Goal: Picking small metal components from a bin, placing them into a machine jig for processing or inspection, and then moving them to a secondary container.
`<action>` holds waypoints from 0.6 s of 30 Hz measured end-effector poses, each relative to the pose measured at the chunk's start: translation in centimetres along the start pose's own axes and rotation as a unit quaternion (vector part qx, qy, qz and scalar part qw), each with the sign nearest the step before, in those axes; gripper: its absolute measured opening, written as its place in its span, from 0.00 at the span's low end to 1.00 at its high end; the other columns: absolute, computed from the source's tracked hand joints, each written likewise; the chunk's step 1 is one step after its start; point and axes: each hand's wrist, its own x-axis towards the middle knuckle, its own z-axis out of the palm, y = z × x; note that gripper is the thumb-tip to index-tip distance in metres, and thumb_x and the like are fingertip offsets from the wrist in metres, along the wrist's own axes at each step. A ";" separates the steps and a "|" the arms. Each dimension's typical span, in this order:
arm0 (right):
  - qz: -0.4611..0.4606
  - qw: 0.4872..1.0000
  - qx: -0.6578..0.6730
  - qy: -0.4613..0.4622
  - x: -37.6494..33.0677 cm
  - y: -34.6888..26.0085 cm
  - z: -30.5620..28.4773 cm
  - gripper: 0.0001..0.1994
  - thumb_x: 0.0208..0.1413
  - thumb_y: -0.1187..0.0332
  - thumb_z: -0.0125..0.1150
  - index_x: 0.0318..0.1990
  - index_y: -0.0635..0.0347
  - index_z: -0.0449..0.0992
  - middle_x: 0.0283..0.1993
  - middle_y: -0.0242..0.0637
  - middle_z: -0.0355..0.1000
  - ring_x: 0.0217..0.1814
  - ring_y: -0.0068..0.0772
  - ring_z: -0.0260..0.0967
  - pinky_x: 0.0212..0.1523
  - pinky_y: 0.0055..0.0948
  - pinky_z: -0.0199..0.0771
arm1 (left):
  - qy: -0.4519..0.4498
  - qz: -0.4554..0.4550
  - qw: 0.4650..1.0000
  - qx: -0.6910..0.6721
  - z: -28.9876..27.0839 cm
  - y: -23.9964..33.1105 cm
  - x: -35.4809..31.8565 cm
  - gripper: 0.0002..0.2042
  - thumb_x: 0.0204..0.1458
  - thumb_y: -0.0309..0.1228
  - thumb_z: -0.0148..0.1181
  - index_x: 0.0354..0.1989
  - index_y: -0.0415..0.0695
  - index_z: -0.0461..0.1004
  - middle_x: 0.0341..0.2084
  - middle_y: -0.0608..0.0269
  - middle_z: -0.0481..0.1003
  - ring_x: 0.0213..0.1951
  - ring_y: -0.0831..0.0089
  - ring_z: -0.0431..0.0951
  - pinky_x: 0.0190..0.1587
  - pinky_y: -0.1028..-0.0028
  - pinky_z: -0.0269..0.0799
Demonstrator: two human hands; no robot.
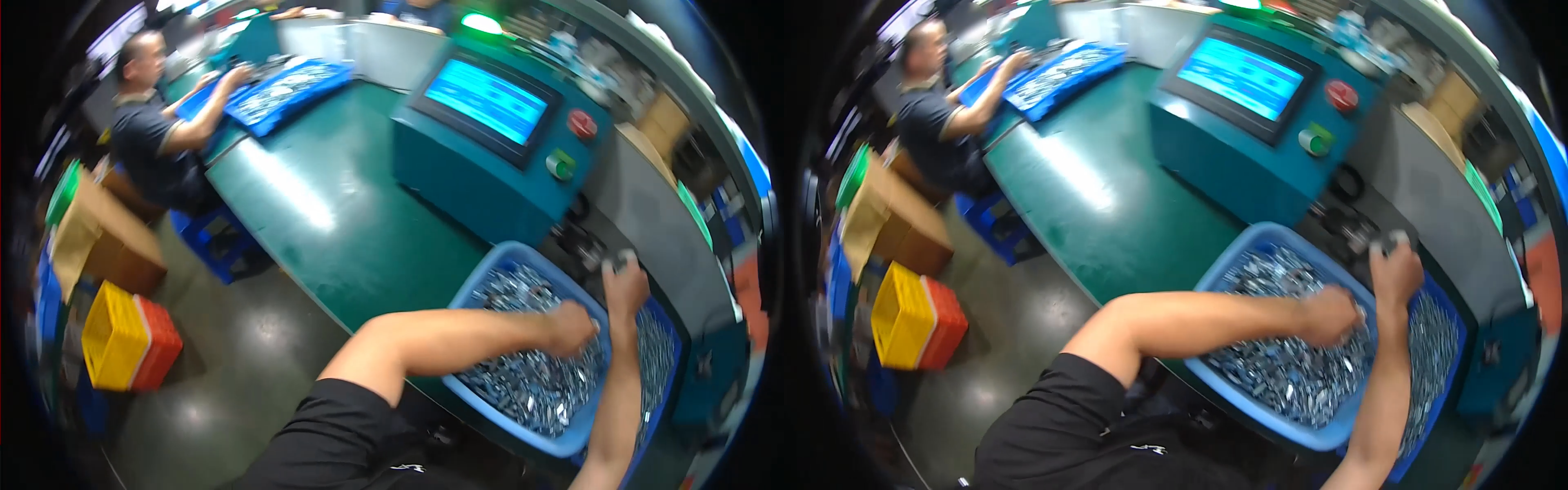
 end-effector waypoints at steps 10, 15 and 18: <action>0.243 0.957 -0.156 -0.031 -6.0 15.9 -4.8 0.17 0.44 0.53 0.64 0.29 0.60 0.76 0.31 0.45 0.76 0.38 0.52 0.73 0.37 0.46 0.71 | 0.050 -0.037 0.988 -0.139 -5.0 0.2 0.1 0.12 0.47 0.33 0.66 0.32 0.37 0.75 0.27 0.50 0.77 0.32 0.59 0.79 0.34 0.66 0.74; 0.256 0.963 -0.079 0.010 -7.1 14.6 -5.0 0.22 0.46 0.51 0.63 0.41 0.60 0.74 0.35 0.49 0.76 0.41 0.54 0.73 0.40 0.47 0.71 | 0.115 0.018 0.988 -0.104 -5.0 0.4 0.1 0.11 0.47 0.32 0.66 0.33 0.38 0.75 0.26 0.52 0.75 0.28 0.62 0.78 0.31 0.69 0.74; 0.249 0.967 0.037 -0.028 -4.8 9.0 -3.8 0.22 0.48 0.52 0.63 0.44 0.59 0.72 0.35 0.50 0.76 0.41 0.53 0.73 0.42 0.46 0.71 | 0.125 0.041 0.991 -0.031 -5.0 0.3 -0.4 0.09 0.47 0.29 0.64 0.35 0.40 0.76 0.28 0.53 0.74 0.31 0.59 0.75 0.35 0.67 0.72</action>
